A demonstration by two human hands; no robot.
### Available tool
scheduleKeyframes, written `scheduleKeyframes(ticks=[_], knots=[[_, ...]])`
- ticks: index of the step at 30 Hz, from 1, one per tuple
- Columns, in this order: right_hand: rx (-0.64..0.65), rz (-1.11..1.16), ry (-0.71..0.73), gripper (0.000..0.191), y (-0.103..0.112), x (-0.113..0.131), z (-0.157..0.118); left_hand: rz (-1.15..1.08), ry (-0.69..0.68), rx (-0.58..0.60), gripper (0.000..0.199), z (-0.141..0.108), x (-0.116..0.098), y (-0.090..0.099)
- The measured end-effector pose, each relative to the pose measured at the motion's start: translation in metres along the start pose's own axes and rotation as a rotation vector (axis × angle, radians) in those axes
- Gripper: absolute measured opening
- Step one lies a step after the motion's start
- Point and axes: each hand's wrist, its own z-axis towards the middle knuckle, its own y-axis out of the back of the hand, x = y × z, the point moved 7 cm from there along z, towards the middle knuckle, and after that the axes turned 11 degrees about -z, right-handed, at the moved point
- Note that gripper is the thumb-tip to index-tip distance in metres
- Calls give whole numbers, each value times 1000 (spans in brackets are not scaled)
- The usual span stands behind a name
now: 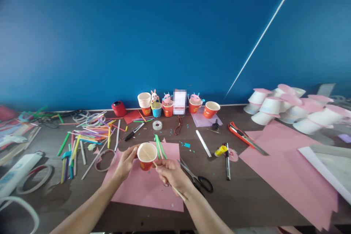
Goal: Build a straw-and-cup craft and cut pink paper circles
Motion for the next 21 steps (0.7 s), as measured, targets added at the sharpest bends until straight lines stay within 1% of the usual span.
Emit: scheduleKeyframes(ticks=[4, 7, 10, 12, 14, 15, 17, 19, 21], knots=[[13, 22, 42, 32, 1, -4, -2, 28, -66, 30, 36, 0, -12, -6], [-30, -84, 98, 38, 2, -4, -5, 24, -72, 70, 36, -4, -19, -11], [-107, -349, 166, 40, 0, 8, -12, 48, -47, 141, 47, -9, -19, -17], [-183, -564, 214, 37, -1, 21, -20, 147, -99, 159, 65, -12, -23, -21], [-269, -769, 249, 33, -2, 33, -28, 286, -167, 125, 77, -15, -28, -22], [-306, -857, 261, 31, -2, 38, -32, 346, -185, 105, 77, -16, -30, -22], [-349, -990, 271, 30, -4, 42, -38, 431, -197, 88, 69, -18, -33, -24], [-365, -1096, 276, 29, -6, 41, -43, 497, -207, 93, 63, -20, -36, -27], [-375, -1203, 293, 28, -8, 37, -46, 574, -229, 98, 63, -22, -39, -29]])
